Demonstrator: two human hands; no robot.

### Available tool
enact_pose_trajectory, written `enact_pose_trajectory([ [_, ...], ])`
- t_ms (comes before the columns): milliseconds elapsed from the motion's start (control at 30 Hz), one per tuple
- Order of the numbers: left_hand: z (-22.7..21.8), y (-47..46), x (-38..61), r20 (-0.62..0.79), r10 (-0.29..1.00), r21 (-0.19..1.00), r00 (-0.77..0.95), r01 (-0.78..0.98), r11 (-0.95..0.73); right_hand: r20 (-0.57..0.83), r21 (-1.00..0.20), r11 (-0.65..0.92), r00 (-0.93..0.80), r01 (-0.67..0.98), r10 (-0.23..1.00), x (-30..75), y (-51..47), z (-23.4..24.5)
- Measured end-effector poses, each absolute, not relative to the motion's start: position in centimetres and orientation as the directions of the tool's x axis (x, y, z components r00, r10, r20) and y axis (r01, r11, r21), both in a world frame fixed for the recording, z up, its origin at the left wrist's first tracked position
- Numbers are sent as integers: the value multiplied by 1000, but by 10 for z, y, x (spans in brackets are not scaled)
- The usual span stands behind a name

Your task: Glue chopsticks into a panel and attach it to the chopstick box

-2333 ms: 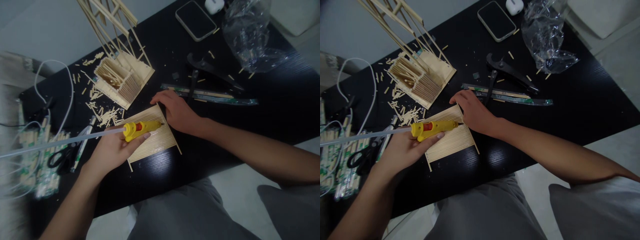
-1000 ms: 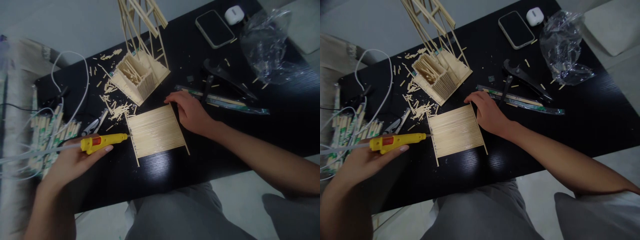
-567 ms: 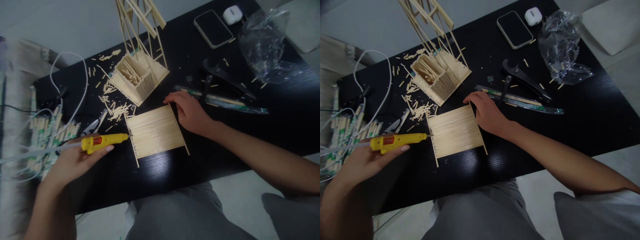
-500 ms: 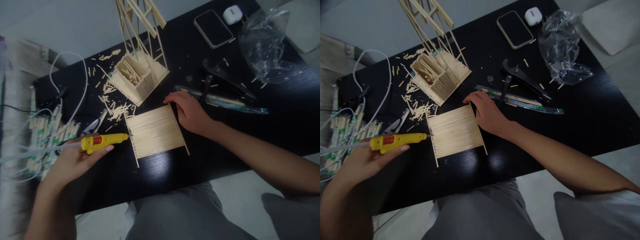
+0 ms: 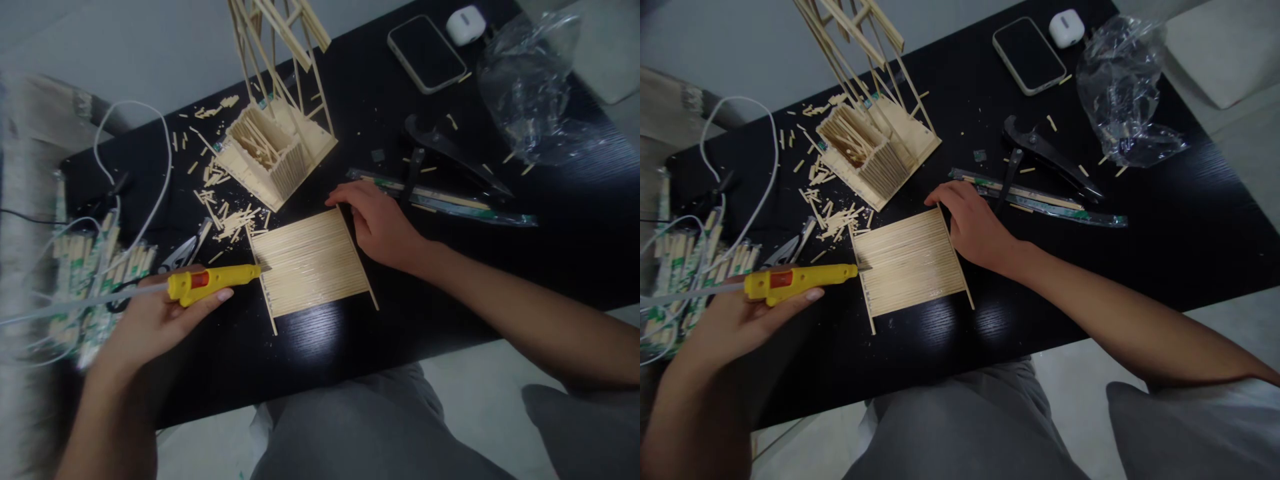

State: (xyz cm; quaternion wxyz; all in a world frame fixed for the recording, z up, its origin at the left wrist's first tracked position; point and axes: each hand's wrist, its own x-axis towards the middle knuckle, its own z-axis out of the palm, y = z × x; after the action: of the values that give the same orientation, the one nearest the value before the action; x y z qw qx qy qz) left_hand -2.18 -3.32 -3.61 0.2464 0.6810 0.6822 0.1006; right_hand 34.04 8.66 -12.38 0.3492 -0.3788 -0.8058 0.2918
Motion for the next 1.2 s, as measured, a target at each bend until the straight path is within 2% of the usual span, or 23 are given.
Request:
enact_pose_trajectory([
  [167, -38, -27, -15, -123, 977, 529, 172, 845, -82, 339, -730, 545, -474, 412, 812, 340, 86, -123],
  [567, -35, -17, 11, -81, 968, 562, 240, 813, -154, 345, -722, 554, -478, 415, 808, 338, 85, -121],
  [833, -33, -14, 15, -187, 954, 559, 236, 824, -95, 347, -732, 545, -465, 409, 815, 338, 85, -122],
  [1200, -29, -12, 30, -207, 959, 641, 193, 768, -17, 348, -727, 553, -476, 406, 808, 337, 85, -121],
])
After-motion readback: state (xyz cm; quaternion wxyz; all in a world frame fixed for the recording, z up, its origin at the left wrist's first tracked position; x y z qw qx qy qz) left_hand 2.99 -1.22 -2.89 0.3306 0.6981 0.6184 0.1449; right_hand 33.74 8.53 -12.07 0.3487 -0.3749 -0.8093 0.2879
